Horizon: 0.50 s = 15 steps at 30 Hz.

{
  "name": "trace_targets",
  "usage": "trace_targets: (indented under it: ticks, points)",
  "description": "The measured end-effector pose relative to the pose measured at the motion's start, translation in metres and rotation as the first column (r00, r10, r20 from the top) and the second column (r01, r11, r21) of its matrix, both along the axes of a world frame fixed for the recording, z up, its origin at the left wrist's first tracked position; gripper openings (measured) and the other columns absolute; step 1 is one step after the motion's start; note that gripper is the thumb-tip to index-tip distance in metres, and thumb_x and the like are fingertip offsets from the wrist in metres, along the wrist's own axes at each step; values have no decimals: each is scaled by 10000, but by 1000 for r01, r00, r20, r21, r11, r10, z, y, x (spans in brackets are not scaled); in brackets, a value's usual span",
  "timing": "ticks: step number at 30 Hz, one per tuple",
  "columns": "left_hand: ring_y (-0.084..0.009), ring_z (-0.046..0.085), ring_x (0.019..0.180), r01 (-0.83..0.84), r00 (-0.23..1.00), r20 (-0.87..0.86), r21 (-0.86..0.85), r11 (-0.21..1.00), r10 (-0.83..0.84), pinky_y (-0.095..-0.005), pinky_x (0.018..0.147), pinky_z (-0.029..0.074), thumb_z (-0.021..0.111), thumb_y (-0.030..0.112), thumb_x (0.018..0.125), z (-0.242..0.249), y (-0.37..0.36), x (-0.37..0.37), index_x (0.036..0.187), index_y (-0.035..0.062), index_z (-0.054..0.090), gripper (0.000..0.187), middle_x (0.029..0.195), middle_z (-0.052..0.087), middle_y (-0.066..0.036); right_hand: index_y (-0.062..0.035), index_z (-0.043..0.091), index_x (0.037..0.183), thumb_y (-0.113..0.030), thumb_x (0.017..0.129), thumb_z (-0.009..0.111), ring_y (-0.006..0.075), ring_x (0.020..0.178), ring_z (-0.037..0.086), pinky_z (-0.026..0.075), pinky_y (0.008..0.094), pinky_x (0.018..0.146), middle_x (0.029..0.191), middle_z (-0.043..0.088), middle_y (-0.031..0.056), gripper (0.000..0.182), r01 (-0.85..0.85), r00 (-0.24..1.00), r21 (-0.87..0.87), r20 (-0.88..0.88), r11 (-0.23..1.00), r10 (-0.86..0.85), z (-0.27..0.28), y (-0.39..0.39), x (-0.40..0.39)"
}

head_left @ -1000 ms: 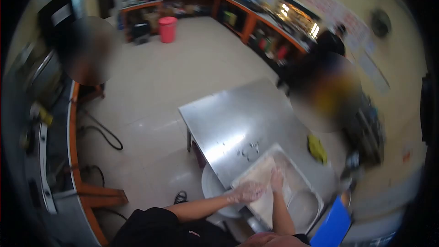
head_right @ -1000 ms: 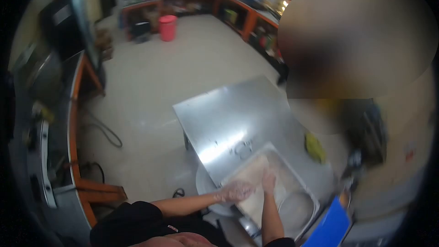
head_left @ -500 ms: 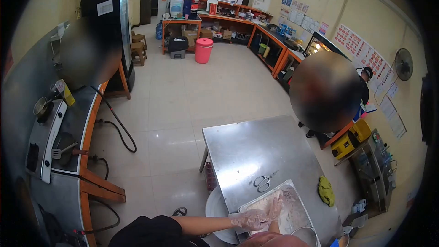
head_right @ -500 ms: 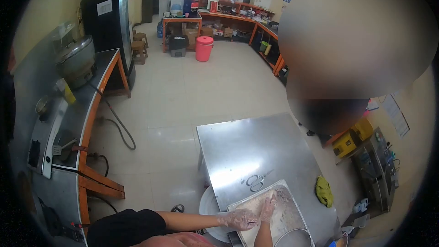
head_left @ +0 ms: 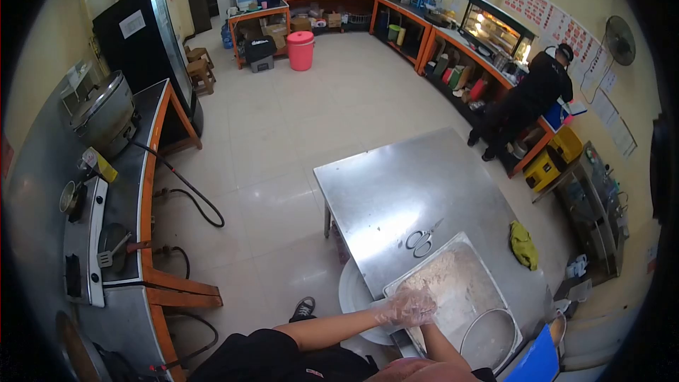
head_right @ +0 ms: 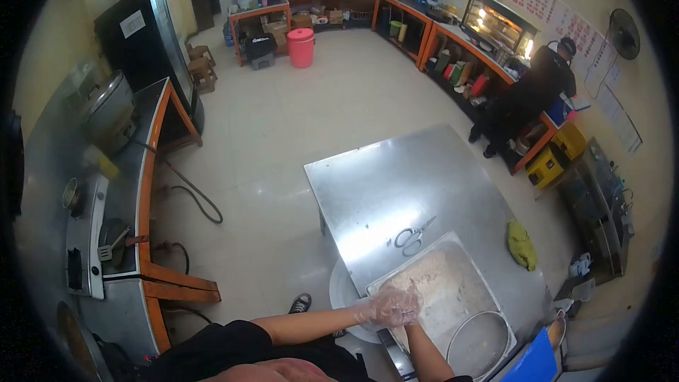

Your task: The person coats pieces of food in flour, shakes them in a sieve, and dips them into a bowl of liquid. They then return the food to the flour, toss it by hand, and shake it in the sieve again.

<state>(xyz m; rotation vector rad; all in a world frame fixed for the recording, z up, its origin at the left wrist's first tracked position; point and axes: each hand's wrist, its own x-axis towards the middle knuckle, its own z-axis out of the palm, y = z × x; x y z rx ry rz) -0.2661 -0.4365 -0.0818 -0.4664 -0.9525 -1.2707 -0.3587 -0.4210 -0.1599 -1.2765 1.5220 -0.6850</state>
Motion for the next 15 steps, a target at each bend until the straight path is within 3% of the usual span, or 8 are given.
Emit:
trace_targets:
  ticks: [2, 4, 7, 9, 11, 12, 13, 15]
  points:
    - [-192, 570, 635, 222, 702, -688, -36, 974, -186, -422, 577, 446, 584, 295, 820, -16, 5, -42, 988, 135, 676, 249, 798, 660, -17, -66, 502, 1258, -279, 884, 564, 271, 1050, 564, 435, 390, 941, 1122, 598, 170, 434, -95, 992, 11, 88, 995, 93, -5, 2, 1]
    - [-179, 566, 620, 275, -270, -956, -194, 942, -118, -425, 574, 442, 577, 316, 824, -15, 14, -68, 985, 145, 683, 258, 785, 665, -6, -74, 515, 1244, -289, 888, 557, 259, 1039, 571, 447, 383, 934, 1119, 604, 155, 417, -182, 969, 17, 174, 983, 177, -10, 3, -2]
    - [-176, 549, 570, 179, -209, -922, -363, 914, -325, -405, 548, 437, 574, 321, 823, -8, 9, -63, 943, 139, 690, 247, 697, 643, 6, -84, 536, 1223, -304, 895, 547, 241, 1021, 582, 463, 374, 923, 1114, 613, 134, 394, -294, 913, 6, 297, 956, 279, -18, 1, -12]
    - [-200, 559, 585, -117, 537, -833, -230, 966, -133, -406, 551, 444, 574, 291, 817, -19, 4, -47, 917, 125, 683, 223, 692, 630, -12, -92, 550, 1209, -313, 900, 540, 229, 1009, 590, 474, 367, 916, 1111, 619, 119, 380, -352, 867, -16, 371, 936, 332, -25, -2, -19]
    - [-225, 568, 599, -413, 895, -320, -337, 846, 310, -406, 554, 450, 574, 261, 811, -34, -5, -25, 891, 111, 677, 199, 687, 616, -31, -99, 564, 1195, -323, 904, 533, 217, 997, 597, 485, 361, 909, 1108, 625, 104, 368, -364, 832, -25, 440, 931, 337, -35, -10, -27]
    - [-237, 573, 607, -489, 839, -15, -460, 741, 544, -406, 556, 454, 574, 246, 808, -39, -8, -13, 879, 105, 674, 187, 684, 610, -40, -102, 570, 1188, -328, 907, 530, 211, 992, 601, 491, 358, 906, 1107, 628, 97, 363, -355, 822, -15, 470, 935, 320, -40, -13, -32]
    - [-252, 584, 627, -521, 572, 288, -597, 611, 769, -413, 560, 459, 575, 227, 806, -42, -4, 7, 871, 98, 669, 172, 705, 611, -54, -92, 584, 1163, -330, 899, 531, 216, 988, 608, 494, 361, 907, 1103, 631, 107, 359, -332, 825, 46, 498, 942, 267, -42, -19, -36]
    - [-281, 598, 689, -421, 59, 418, -813, 403, 906, -418, 598, 470, 568, 184, 810, -29, 8, 40, 869, 84, 657, 146, 763, 613, -88, -71, 612, 1114, -333, 884, 533, 228, 981, 622, 500, 369, 909, 1096, 636, 128, 357, -259, 825, 175, 551, 950, 123, -49, -15, -44]
